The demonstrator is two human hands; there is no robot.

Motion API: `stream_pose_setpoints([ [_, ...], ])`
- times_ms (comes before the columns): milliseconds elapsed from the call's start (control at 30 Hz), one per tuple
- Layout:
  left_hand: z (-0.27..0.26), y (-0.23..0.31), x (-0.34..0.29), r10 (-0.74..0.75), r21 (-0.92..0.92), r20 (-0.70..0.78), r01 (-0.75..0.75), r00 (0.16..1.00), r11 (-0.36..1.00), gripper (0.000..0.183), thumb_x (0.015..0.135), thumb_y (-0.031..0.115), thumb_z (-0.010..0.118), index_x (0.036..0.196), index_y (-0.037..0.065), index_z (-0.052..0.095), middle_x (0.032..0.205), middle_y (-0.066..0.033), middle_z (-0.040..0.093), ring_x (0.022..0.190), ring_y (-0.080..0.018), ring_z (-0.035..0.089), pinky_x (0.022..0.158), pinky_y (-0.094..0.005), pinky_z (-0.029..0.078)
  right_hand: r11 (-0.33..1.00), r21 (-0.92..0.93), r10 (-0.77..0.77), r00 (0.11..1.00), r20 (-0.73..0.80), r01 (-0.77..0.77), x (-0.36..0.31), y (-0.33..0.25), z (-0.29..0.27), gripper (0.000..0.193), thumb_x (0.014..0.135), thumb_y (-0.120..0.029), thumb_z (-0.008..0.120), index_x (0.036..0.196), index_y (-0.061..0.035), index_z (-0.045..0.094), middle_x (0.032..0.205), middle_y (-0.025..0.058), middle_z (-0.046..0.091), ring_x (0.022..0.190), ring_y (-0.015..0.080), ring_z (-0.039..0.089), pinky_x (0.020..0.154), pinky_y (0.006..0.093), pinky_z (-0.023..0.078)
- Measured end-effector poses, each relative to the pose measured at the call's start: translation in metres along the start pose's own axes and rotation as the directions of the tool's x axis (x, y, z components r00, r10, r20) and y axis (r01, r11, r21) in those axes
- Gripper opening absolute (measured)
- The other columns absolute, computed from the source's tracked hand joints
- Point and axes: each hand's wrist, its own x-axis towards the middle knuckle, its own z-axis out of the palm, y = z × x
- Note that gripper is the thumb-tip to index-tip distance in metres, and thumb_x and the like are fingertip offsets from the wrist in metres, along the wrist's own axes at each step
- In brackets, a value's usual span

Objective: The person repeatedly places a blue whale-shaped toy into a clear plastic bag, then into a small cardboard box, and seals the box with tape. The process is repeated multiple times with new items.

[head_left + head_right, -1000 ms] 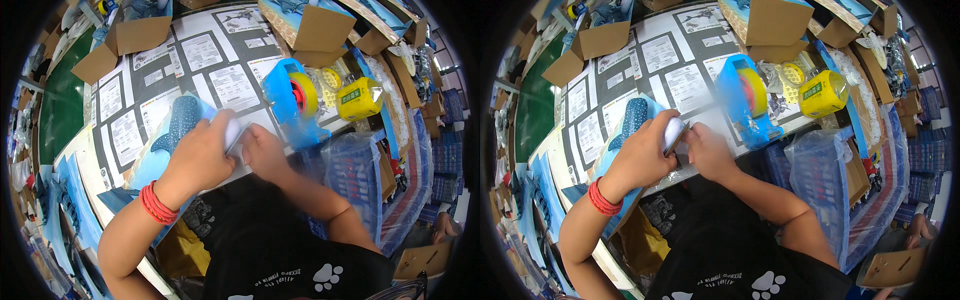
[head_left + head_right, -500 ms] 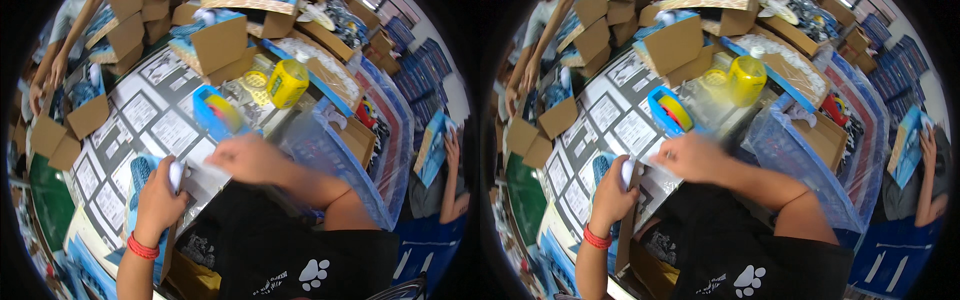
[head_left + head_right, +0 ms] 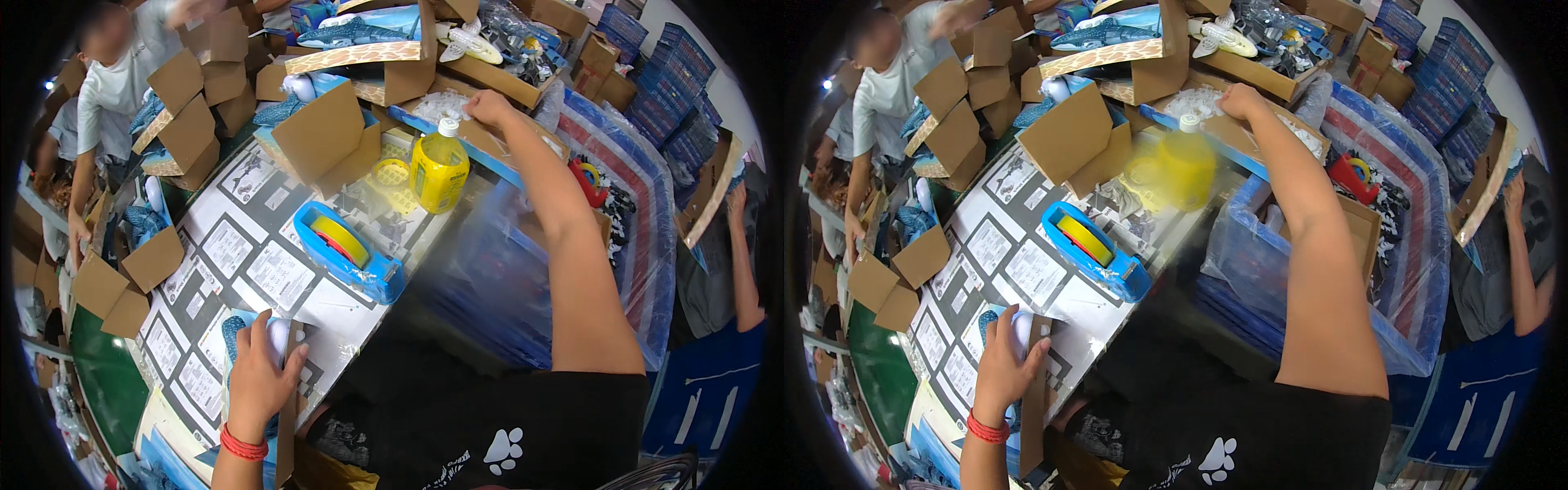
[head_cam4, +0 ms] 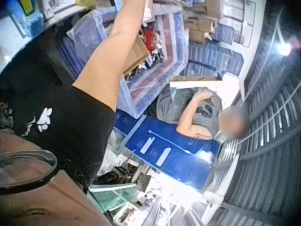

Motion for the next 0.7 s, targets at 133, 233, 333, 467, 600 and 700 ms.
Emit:
stream_pose_setpoints([
  [133, -0.013, 0.002, -0.018, 0.030, -0.001, -0.027, -0.030, 0.999, 1.000, 0.083, 0.084, 0.047, 0.078, 0.145, 0.003, 0.042, 0.130, -0.0271, 0.050, 0.111, -0.0468, 0.059, 0.090, -0.0486, 0.053, 0.968, -0.252, -0.001, 0.997, 0.078, 0.021, 0.012, -0.011, 0.008, 0.043, 0.086, -0.041, 0.073, 0.106, -0.0028, 0.075, 0.110, 0.0197, 0.072, 0.102, 0.0359, 0.069, 0.090, 0.0447, 0.054],
  [233, -0.015, -0.002, -0.033, 0.069, -0.032, -0.048, -0.071, 0.996, 0.997, 0.083, 0.084, 0.044, 0.078, 0.145, 0.001, 0.042, 0.132, -0.0276, 0.048, 0.115, -0.0476, 0.056, 0.094, -0.0488, 0.051, 0.916, -0.397, 0.007, 0.985, 0.170, 0.062, 0.014, -0.008, 0.005, 0.045, 0.086, -0.040, 0.069, 0.106, -0.0006, 0.075, 0.116, 0.0226, 0.070, 0.107, 0.0380, 0.067, 0.094, 0.0453, 0.053],
  [333, -0.018, -0.004, -0.049, 0.063, -0.031, -0.086, -0.065, 0.994, 0.997, 0.079, 0.084, 0.040, 0.079, 0.143, 0.001, 0.044, 0.134, -0.0279, 0.046, 0.119, -0.0476, 0.053, 0.098, -0.0490, 0.048, 0.893, -0.432, -0.019, 0.968, 0.249, 0.129, 0.000, -0.026, 0.000, 0.045, 0.087, -0.040, 0.066, 0.105, 0.0003, 0.075, 0.114, 0.0245, 0.070, 0.104, 0.0389, 0.068, 0.091, 0.0436, 0.055],
  [467, -0.024, -0.005, -0.056, 0.107, 0.066, -0.214, -0.095, 0.971, 0.993, 0.070, 0.085, 0.029, 0.078, 0.142, 0.002, 0.048, 0.136, -0.0267, 0.046, 0.122, -0.0452, 0.051, 0.103, -0.0471, 0.044, 0.973, -0.223, -0.006, 0.977, 0.212, 0.054, -0.032, -0.025, -0.030, 0.042, 0.086, -0.036, 0.066, 0.104, 0.0012, 0.074, 0.110, 0.0245, 0.071, 0.097, 0.0393, 0.069, 0.088, 0.0427, 0.055],
  [600, -0.026, 0.005, -0.067, 0.230, 0.111, -0.332, -0.204, 0.915, 0.973, 0.053, 0.080, 0.015, 0.080, 0.128, 0.005, 0.060, 0.133, -0.0244, 0.049, 0.122, -0.0434, 0.050, 0.104, -0.0485, 0.042, 0.955, 0.245, -0.092, 0.953, -0.287, 0.166, -0.079, 0.001, -0.037, 0.028, 0.092, -0.017, 0.067, 0.115, -0.0008, 0.070, 0.102, 0.0147, 0.073, 0.089, 0.0242, 0.071, 0.075, 0.0366, 0.056],
  [700, -0.023, 0.013, -0.086, 0.287, 0.080, -0.383, -0.278, 0.878, 0.957, 0.036, 0.076, 0.007, 0.081, 0.110, 0.004, 0.068, 0.118, -0.0185, 0.059, 0.108, -0.0380, 0.057, 0.093, -0.0465, 0.046, 0.761, 0.538, -0.095, 0.883, -0.459, 0.362, -0.186, -0.104, -0.050, 0.018, 0.098, -0.010, 0.064, 0.112, -0.0011, 0.072, 0.102, 0.0080, 0.072, 0.090, 0.0134, 0.069, 0.069, 0.0271, 0.054],
])
